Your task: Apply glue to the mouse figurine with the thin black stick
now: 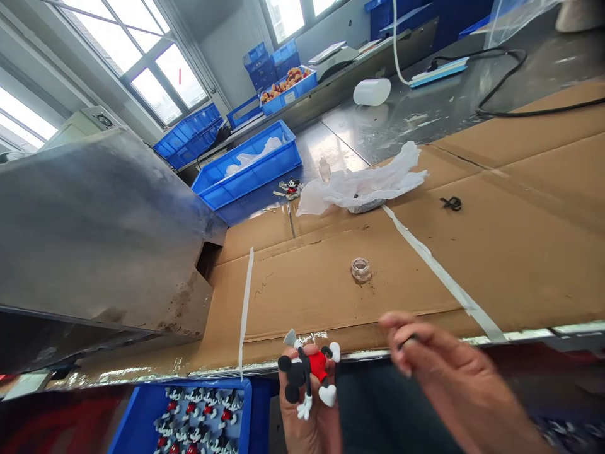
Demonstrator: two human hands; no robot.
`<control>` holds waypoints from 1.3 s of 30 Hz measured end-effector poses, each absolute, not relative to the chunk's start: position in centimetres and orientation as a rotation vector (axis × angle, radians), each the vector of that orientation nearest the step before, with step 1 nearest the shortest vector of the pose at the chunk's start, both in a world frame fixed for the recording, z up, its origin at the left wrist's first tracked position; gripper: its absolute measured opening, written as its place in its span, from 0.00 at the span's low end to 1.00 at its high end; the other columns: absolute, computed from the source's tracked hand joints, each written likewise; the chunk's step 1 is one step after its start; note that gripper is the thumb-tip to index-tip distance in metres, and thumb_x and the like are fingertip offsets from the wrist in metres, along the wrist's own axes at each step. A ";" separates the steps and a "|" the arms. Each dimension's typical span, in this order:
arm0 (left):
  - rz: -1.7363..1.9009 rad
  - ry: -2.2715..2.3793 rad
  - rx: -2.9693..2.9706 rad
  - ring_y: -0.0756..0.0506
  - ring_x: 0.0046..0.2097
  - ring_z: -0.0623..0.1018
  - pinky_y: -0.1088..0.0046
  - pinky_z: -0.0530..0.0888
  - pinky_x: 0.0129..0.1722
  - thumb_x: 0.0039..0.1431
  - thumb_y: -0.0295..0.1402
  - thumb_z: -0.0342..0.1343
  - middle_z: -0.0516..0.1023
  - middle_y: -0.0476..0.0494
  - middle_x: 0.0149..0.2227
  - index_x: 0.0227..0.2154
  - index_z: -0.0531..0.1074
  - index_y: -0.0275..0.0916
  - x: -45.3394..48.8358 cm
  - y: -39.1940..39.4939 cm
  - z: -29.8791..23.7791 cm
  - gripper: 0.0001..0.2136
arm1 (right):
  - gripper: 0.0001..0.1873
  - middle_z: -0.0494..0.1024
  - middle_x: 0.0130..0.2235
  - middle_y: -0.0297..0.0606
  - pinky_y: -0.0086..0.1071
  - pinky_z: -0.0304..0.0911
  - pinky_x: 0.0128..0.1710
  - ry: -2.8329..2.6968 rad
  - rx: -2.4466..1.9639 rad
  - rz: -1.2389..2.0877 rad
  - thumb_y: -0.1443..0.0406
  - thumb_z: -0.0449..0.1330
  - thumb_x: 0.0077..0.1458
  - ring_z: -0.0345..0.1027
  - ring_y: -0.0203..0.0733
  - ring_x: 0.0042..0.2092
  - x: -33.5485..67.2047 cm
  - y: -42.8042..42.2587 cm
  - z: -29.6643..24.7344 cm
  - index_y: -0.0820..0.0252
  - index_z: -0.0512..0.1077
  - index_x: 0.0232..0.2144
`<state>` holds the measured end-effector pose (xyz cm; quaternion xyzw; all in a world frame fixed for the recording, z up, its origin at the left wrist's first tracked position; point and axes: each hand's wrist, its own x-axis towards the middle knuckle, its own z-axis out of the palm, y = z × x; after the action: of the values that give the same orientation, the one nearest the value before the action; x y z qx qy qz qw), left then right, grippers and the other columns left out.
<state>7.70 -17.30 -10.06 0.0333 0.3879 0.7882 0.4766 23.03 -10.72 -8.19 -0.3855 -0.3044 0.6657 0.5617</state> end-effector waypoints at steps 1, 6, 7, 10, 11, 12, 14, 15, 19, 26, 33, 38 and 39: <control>1.941 0.997 0.104 0.49 0.37 0.84 0.78 0.79 0.43 0.35 0.34 0.77 0.86 0.55 0.35 0.33 0.82 0.52 8.1 -17.5 -9.8 0.18 | 0.12 0.79 0.38 0.41 0.25 0.66 0.27 -0.697 -0.892 1.718 0.57 0.74 0.45 0.64 0.34 0.29 22.2 -12.0 -8.0 0.58 0.79 0.21; 1.935 1.129 0.143 0.47 0.30 0.84 0.79 0.79 0.29 0.33 0.38 0.77 0.86 0.54 0.33 0.29 0.81 0.53 9.6 -18.3 -9.6 0.16 | 0.10 0.79 0.34 0.38 0.22 0.62 0.29 -0.469 -0.768 2.098 0.56 0.72 0.51 0.61 0.31 0.27 19.7 -14.6 -8.6 0.57 0.82 0.30; 1.930 1.121 0.136 0.47 0.29 0.83 0.79 0.78 0.27 0.33 0.40 0.76 0.86 0.53 0.32 0.28 0.81 0.53 9.9 -18.5 -9.7 0.15 | 0.11 0.79 0.37 0.39 0.24 0.63 0.31 -0.466 -0.759 2.119 0.56 0.72 0.51 0.65 0.33 0.30 19.6 -14.6 -8.7 0.57 0.82 0.31; 1.926 1.127 0.125 0.47 0.31 0.83 0.79 0.79 0.29 0.30 0.39 0.77 0.86 0.53 0.31 0.27 0.81 0.53 10.5 -18.8 -9.9 0.16 | 0.12 0.79 0.42 0.40 0.28 0.66 0.38 -0.527 -0.750 2.142 0.56 0.69 0.54 0.70 0.39 0.37 19.7 -14.4 -8.8 0.58 0.81 0.36; 1.919 1.148 0.135 0.47 0.32 0.83 0.78 0.79 0.32 0.30 0.37 0.78 0.86 0.53 0.31 0.28 0.81 0.54 10.6 -19.0 -10.0 0.17 | 0.12 0.79 0.41 0.40 0.29 0.66 0.40 -0.569 -0.746 2.123 0.56 0.68 0.56 0.71 0.40 0.38 19.8 -14.3 -8.7 0.58 0.81 0.35; 1.905 1.156 0.155 0.48 0.33 0.83 0.78 0.79 0.36 0.32 0.35 0.77 0.86 0.53 0.31 0.30 0.81 0.54 10.7 -19.1 -10.2 0.18 | 0.11 0.79 0.39 0.39 0.29 0.65 0.42 -0.619 -0.744 2.087 0.57 0.67 0.57 0.71 0.40 0.39 19.9 -14.2 -8.6 0.59 0.80 0.33; 1.863 1.122 0.234 0.47 0.36 0.84 0.78 0.78 0.39 0.35 0.33 0.77 0.86 0.51 0.35 0.35 0.81 0.55 10.7 -19.4 -10.3 0.20 | 0.13 0.78 0.39 0.38 0.28 0.65 0.44 -0.716 -0.741 1.982 0.57 0.66 0.58 0.71 0.41 0.41 20.2 -14.1 -8.4 0.59 0.78 0.26; 1.843 1.079 0.275 0.45 0.38 0.84 0.76 0.78 0.41 0.35 0.34 0.76 0.86 0.48 0.37 0.37 0.81 0.54 10.7 -19.6 -10.3 0.21 | 0.14 0.78 0.40 0.37 0.28 0.65 0.43 -0.765 -0.743 1.931 0.58 0.66 0.58 0.71 0.41 0.41 20.4 -14.1 -8.4 0.59 0.77 0.24; 1.785 0.989 0.340 0.36 0.47 0.82 0.68 0.78 0.47 0.37 0.38 0.76 0.85 0.43 0.44 0.41 0.82 0.49 10.3 -20.4 -9.6 0.23 | 0.10 0.76 0.39 0.38 0.27 0.68 0.37 -0.941 -0.773 1.796 0.59 0.66 0.58 0.71 0.40 0.37 21.1 -14.0 -8.7 0.57 0.79 0.28; 1.707 1.244 0.401 0.41 0.35 0.84 0.72 0.79 0.38 0.37 0.39 0.75 0.86 0.39 0.36 0.33 0.83 0.44 10.2 -21.2 -9.0 0.16 | 0.05 0.75 0.41 0.36 0.25 0.72 0.35 -1.134 -0.763 1.585 0.64 0.64 0.60 0.73 0.38 0.37 22.2 -14.4 -9.2 0.52 0.79 0.32; 1.750 1.458 0.296 0.47 0.26 0.83 0.83 0.76 0.28 0.31 0.37 0.78 0.85 0.45 0.25 0.30 0.83 0.45 10.8 -21.6 -8.5 0.18 | 0.09 0.77 0.48 0.38 0.25 0.69 0.40 -1.054 -0.945 1.686 0.59 0.67 0.56 0.73 0.42 0.42 22.1 -15.1 -8.8 0.56 0.79 0.27; 1.732 1.443 0.279 0.46 0.27 0.83 0.85 0.75 0.28 0.29 0.37 0.78 0.85 0.43 0.25 0.29 0.83 0.44 10.6 -21.3 -8.8 0.18 | 0.12 0.79 0.41 0.38 0.27 0.69 0.38 -0.864 -0.992 1.786 0.56 0.70 0.51 0.71 0.38 0.35 21.9 -15.2 -8.7 0.58 0.79 0.25; 1.728 1.426 0.280 0.46 0.28 0.84 0.85 0.75 0.28 0.30 0.37 0.78 0.85 0.42 0.26 0.30 0.83 0.44 10.5 -21.3 -8.9 0.18 | 0.13 0.79 0.42 0.38 0.27 0.69 0.39 -0.824 -1.003 1.810 0.56 0.71 0.51 0.71 0.38 0.34 21.9 -15.1 -8.7 0.59 0.79 0.25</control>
<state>10.52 -21.28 -8.92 0.1120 0.5709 0.6920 0.4275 21.85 -15.13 -8.66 -0.4042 -0.3319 0.7291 0.4415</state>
